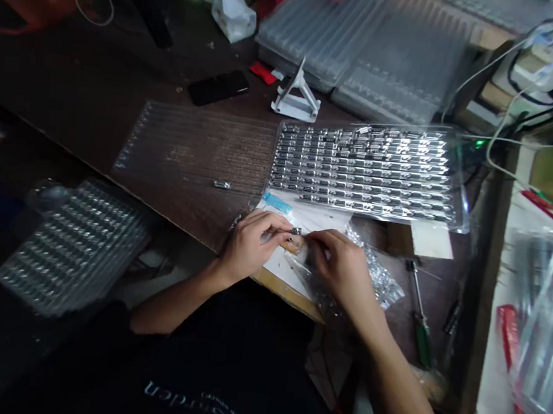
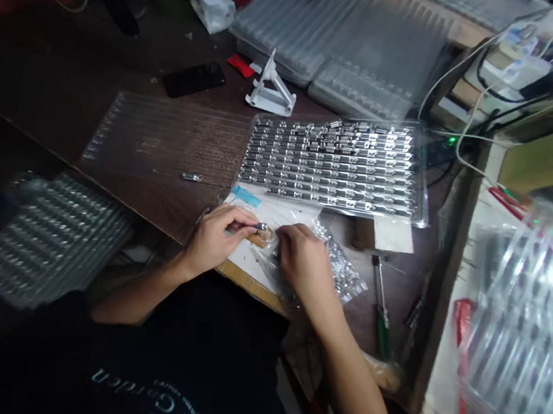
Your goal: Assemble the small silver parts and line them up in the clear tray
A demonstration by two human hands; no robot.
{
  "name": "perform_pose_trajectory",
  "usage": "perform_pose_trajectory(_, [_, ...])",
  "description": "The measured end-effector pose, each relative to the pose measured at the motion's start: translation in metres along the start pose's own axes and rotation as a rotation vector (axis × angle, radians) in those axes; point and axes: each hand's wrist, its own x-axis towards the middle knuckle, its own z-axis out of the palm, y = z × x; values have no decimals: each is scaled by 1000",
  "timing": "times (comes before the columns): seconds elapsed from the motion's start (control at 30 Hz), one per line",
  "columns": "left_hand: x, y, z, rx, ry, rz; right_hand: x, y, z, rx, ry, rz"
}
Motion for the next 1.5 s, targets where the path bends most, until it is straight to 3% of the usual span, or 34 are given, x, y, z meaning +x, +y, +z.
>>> perform_pose_trajectory(0.13, [-4, -1, -22, 74, 85, -49, 5, -10, 15, 117, -22, -167])
perform_pose_trajectory(0.23, [-4, -13, -44, 212, 54, -65, 2, -16, 20, -20, -51, -254])
perform_pose_trajectory(0.33, [4, -29, -67, 353, 55, -29, -2, -17, 23, -188, -56, -278])
perform_pose_trajectory(0.47, [22, -45, -88, 476, 90, -9, 0, -14, 24, -70, -65, -254])
perform_pose_trajectory(0.53, [29, -50, -90, 508, 72, 2, 1, -15, 24, -30, -63, -247])
perform_pose_trajectory(0.67, [35, -55, -83, 545, 4, 24, 1, -22, 22, -218, -55, -322])
perform_pose_trajectory(0.8, [36, -58, -80, 581, 10, 13, 0, -28, 23, -313, -41, -351])
perform_pose_trajectory(0.93, [35, -59, -87, 670, 4, -62, 3, -30, 22, -346, -69, -341])
perform_pose_trajectory(1.07, [32, -55, -97, 731, 26, -126, 1, -25, 3, -274, -134, -293])
perform_pose_trajectory(1.17, [34, -46, -92, 712, 49, -102, -8, -14, -19, -255, -183, -183])
perform_pose_trajectory(1.27, [42, -31, -71, 630, 4, -18, -16, -1, -34, -297, -250, -80])
perform_pose_trajectory(1.5, [74, -6, -13, 497, -142, 159, -18, 5, -32, -294, -319, -100])
